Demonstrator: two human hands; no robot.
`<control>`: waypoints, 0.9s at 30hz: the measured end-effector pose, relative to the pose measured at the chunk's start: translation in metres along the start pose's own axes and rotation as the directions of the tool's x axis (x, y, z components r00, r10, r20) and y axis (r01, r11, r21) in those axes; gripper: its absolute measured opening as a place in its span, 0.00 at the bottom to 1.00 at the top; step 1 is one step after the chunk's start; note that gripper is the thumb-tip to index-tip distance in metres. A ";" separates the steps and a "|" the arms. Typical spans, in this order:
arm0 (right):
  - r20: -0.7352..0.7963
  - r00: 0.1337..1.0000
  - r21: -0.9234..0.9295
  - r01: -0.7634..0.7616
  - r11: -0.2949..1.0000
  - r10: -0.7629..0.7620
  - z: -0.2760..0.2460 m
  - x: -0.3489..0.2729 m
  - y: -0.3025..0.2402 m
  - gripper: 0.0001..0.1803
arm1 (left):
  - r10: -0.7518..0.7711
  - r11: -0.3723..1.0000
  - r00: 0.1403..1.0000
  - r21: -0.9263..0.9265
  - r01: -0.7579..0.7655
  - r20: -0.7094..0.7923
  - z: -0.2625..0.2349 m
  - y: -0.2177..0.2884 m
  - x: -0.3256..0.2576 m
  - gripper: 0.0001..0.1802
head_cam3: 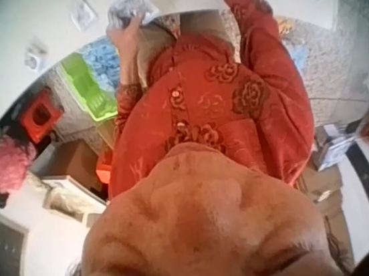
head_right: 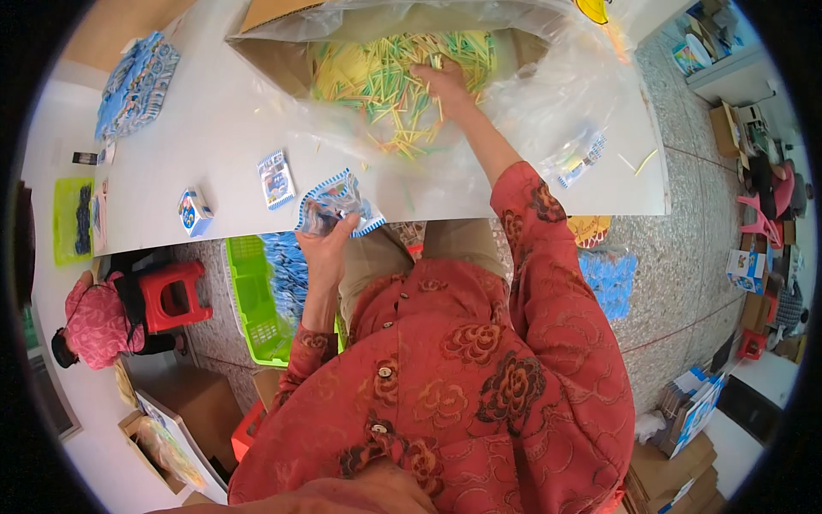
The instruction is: Packaging yellow shredded filler and small toy components into plastic bags.
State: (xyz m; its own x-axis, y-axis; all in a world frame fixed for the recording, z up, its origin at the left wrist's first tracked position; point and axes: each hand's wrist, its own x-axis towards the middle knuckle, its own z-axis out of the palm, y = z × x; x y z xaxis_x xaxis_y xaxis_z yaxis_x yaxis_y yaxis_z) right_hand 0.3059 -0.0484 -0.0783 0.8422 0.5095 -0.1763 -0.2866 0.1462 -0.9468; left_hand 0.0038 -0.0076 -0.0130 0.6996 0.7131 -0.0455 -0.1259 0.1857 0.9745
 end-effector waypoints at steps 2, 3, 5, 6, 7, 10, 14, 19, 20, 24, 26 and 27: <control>0.005 0.996 -0.078 0.092 0.993 -0.092 0.003 -0.004 0.008 0.08 | -0.003 1.000 1.000 0.005 0.003 0.007 0.001 0.001 0.000 0.14; 0.007 0.996 -0.079 0.089 0.993 -0.088 0.004 -0.007 0.009 0.08 | 0.001 1.000 1.000 -0.002 -0.001 0.005 0.002 0.002 -0.001 0.14; 0.038 0.994 -0.098 0.107 0.989 -0.103 0.007 -0.010 0.010 0.13 | 0.002 1.000 1.000 -0.008 -0.002 0.002 0.003 0.002 -0.001 0.14; 0.038 0.994 -0.098 0.103 0.990 -0.100 0.010 -0.012 0.011 0.13 | -0.003 1.000 1.000 -0.016 0.003 0.005 0.003 0.002 0.000 0.15; 0.007 0.974 -0.142 0.226 0.964 -0.228 0.013 -0.014 0.012 0.12 | -0.009 1.000 1.000 -0.024 0.009 0.009 0.003 0.002 0.000 0.15; 0.009 0.917 -0.271 0.385 0.882 -0.398 0.016 -0.024 0.008 0.11 | -0.039 0.999 0.999 -0.003 0.039 0.029 -0.003 -0.004 0.001 0.21; 0.141 0.910 -0.505 0.406 0.762 -0.391 0.008 -0.040 0.013 0.12 | -0.042 0.999 0.999 -0.004 0.042 0.025 -0.002 -0.005 0.002 0.21; 0.267 0.868 -0.491 0.496 0.716 -0.419 0.000 -0.055 0.027 0.11 | 0.007 0.999 1.000 -0.052 -0.006 0.019 0.005 -0.002 0.003 0.13; 0.294 0.836 -0.492 0.548 0.677 -0.463 -0.003 -0.054 0.031 0.11 | 0.005 0.999 1.000 -0.052 -0.004 0.023 0.005 -0.002 0.003 0.13; 0.285 0.828 -0.466 0.561 0.684 -0.484 -0.002 -0.051 0.032 0.10 | -0.013 0.999 0.999 -0.041 0.015 0.040 0.008 -0.001 0.002 0.14; 0.245 0.896 -0.376 0.440 0.815 -0.371 -0.001 -0.051 0.031 0.08 | 0.000 0.999 0.999 -0.045 0.003 0.052 0.010 -0.001 0.001 0.14; 0.243 0.896 -0.375 0.440 0.816 -0.371 0.000 -0.050 0.031 0.08 | 0.012 0.999 0.998 -0.051 -0.009 0.060 0.010 -0.001 0.001 0.14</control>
State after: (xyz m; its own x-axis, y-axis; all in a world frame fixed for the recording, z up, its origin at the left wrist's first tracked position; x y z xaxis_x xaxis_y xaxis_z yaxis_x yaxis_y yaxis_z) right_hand 0.2547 -0.0699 -0.0989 0.7504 0.6081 0.2590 0.3075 0.0257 -0.9512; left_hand 0.0116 -0.0136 -0.0116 0.7389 0.6735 -0.0208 -0.1679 0.2140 0.9623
